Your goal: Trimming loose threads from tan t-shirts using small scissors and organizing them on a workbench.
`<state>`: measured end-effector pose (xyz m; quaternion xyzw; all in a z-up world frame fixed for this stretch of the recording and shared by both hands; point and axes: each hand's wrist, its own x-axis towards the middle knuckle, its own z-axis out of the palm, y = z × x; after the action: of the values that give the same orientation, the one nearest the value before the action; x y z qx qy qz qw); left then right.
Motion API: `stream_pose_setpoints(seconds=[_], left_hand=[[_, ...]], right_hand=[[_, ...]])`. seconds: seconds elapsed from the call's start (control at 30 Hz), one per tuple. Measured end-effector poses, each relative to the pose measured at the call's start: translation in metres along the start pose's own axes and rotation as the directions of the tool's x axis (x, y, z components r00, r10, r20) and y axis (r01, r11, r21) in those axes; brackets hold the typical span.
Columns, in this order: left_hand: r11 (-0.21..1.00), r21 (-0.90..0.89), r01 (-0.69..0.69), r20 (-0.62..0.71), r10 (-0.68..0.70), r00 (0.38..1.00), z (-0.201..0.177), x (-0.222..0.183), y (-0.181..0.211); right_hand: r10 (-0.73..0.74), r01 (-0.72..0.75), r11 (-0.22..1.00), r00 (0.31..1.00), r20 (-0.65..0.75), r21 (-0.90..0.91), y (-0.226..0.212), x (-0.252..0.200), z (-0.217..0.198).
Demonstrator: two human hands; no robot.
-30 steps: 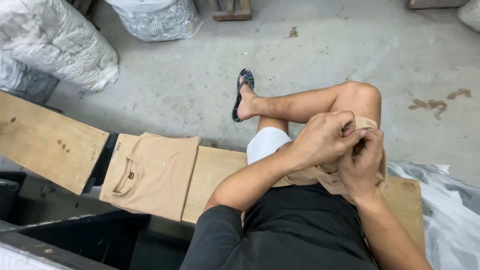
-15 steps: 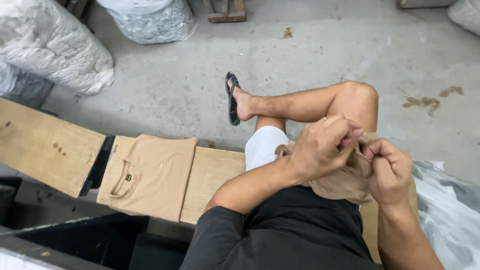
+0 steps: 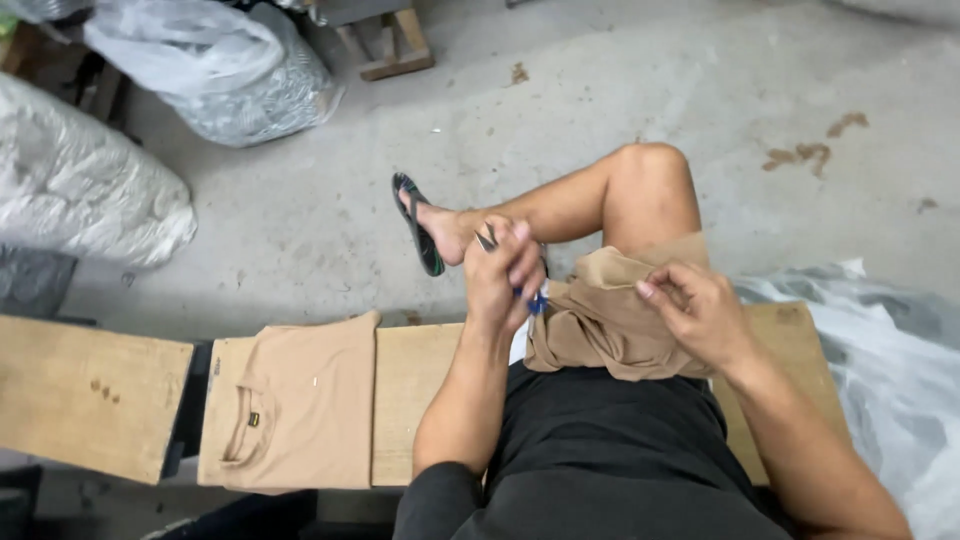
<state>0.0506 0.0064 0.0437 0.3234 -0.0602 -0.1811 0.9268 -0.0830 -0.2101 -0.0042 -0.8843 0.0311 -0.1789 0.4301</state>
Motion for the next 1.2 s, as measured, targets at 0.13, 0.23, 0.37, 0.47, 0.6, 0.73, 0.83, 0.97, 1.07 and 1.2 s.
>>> stream_pose_setpoints(seconds=[0.13, 0.23, 0.37, 0.47, 0.6, 0.73, 0.83, 0.97, 1.07, 1.2], left_hand=[[0.492, 0.706, -0.509, 0.449, 0.244, 0.86, 0.016, -0.03, 0.022], [0.01, 0.763, -0.646, 0.643, 0.088, 0.761, 0.02, -0.05, 0.016], [-0.329, 0.527, -0.784, 0.778, -0.184, 0.601, 0.022, -0.06, 0.02], [-0.466, 0.311, -0.828, 0.852, -0.249, 0.46, 0.0, -0.058, 0.026], [-0.515, 0.189, -0.836, 0.877, -0.295, 0.38, -0.019, -0.056, 0.048], [-0.744, 0.184, -0.642, 0.89, -0.151, 0.43, -0.015, -0.044, 0.076], [-0.847, 0.262, -0.462, 0.904, 0.047, 0.426, -0.049, -0.006, 0.045], [-0.667, 0.653, -0.358, 0.741, 0.465, 0.484, -0.075, 0.032, -0.007], [0.256, 0.832, -0.492, 0.229, 0.648, 0.726, -0.039, 0.027, -0.038], [0.987, 0.014, -0.159, -0.162, 0.159, 0.974, 0.015, 0.029, -0.042]], right_hand=[[-0.191, 0.189, 0.978, 0.981, -0.019, -0.087, -0.034, 0.014, -0.03], [-0.321, 0.312, 0.919, 0.947, -0.001, -0.24, -0.057, 0.011, -0.035], [-0.474, 0.479, 0.806, 0.874, 0.108, -0.348, -0.05, 0.016, -0.027], [-0.533, 0.572, 0.745, 0.82, 0.209, -0.343, -0.05, 0.017, -0.036], [-0.58, 0.674, 0.627, 0.738, 0.343, -0.391, -0.068, 0.015, -0.059], [-0.501, 0.574, 0.697, 0.819, 0.28, -0.431, -0.045, 0.011, -0.057], [-0.516, 0.549, 0.764, 0.835, 0.19, -0.338, -0.027, 0.009, -0.03], [-0.397, 0.405, 0.897, 0.914, 0.083, -0.177, -0.024, 0.002, 0.005], [-0.367, 0.366, 0.888, 0.929, 0.047, -0.278, -0.026, 0.007, 0.013], [-0.33, 0.325, 0.923, 0.944, 0.009, -0.207, 0.006, 0.015, 0.006]])
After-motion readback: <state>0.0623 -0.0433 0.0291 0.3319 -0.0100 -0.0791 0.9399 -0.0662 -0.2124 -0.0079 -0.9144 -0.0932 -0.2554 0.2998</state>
